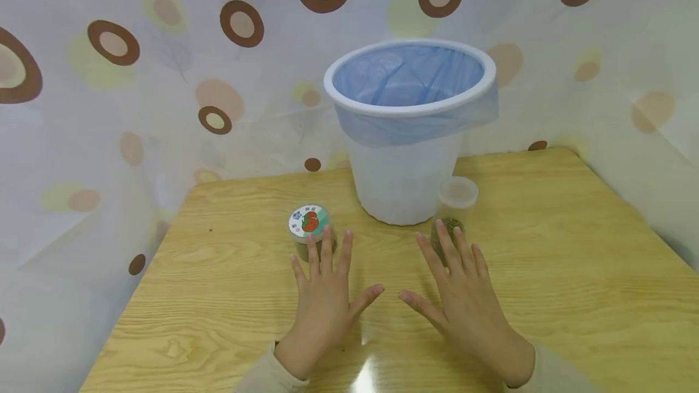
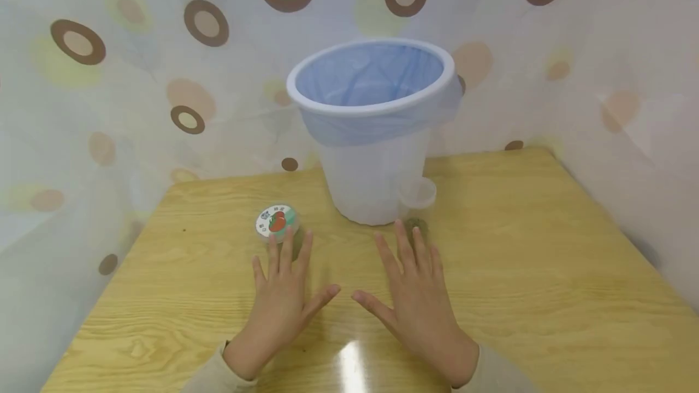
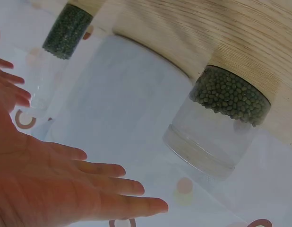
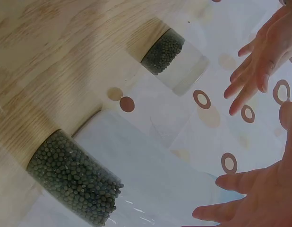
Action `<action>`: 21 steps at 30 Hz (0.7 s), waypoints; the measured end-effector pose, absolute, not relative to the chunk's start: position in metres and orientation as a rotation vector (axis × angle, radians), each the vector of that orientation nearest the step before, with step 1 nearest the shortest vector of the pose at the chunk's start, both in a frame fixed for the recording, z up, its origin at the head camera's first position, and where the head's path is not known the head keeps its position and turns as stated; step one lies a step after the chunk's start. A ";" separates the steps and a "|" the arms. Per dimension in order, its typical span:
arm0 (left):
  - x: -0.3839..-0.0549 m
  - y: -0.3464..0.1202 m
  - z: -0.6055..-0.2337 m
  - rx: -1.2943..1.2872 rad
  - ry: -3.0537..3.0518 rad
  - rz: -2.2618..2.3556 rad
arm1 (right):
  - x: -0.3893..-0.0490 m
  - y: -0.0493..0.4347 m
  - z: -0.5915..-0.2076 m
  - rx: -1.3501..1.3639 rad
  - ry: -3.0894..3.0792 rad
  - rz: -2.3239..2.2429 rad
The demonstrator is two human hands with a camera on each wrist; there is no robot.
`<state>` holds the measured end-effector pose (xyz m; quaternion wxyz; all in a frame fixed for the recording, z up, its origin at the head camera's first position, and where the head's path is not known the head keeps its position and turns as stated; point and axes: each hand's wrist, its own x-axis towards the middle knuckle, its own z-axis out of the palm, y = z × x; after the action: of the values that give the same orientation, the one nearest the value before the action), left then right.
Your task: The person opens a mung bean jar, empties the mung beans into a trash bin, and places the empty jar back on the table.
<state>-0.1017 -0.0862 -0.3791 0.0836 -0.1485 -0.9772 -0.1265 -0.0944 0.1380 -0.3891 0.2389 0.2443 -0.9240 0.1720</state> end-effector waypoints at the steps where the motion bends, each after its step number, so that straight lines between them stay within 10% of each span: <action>1: -0.102 -0.086 -0.380 -0.441 -2.913 -0.386 | -0.094 0.137 -0.389 0.670 -2.531 0.478; 21: -0.108 -0.092 -0.382 -0.365 -2.852 -0.400 | -0.100 0.128 -0.393 0.706 -2.430 0.556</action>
<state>-0.1082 -0.0924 -0.3821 0.1191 -0.1250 -0.9755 -0.1367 -0.0998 0.1277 -0.3926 0.2720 0.2622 -0.9025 0.2067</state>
